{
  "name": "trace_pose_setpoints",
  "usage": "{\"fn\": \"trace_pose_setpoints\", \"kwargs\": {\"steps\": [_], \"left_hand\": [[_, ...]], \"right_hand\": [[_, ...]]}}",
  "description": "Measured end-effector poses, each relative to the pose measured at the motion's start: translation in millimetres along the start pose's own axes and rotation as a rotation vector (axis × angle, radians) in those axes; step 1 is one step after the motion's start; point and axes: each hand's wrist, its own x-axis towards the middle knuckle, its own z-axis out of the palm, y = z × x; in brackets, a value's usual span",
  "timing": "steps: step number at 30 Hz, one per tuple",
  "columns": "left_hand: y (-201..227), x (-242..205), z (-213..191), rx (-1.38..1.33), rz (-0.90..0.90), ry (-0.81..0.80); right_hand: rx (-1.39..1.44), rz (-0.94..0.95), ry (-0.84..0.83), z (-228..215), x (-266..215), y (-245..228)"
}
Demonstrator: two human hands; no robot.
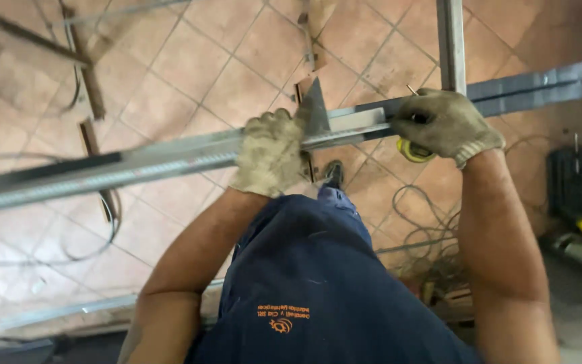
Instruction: Measure and mark metal beams using a tape measure, speed square, and marker for fabrication.
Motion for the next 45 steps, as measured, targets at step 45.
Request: {"fn": "trace_pose_setpoints", "kwargs": {"steps": [45], "left_hand": [[60,57,75,0.273,-0.014,-0.015]], "right_hand": [[0.027,-0.055,-0.405,-23,41,13]]}}
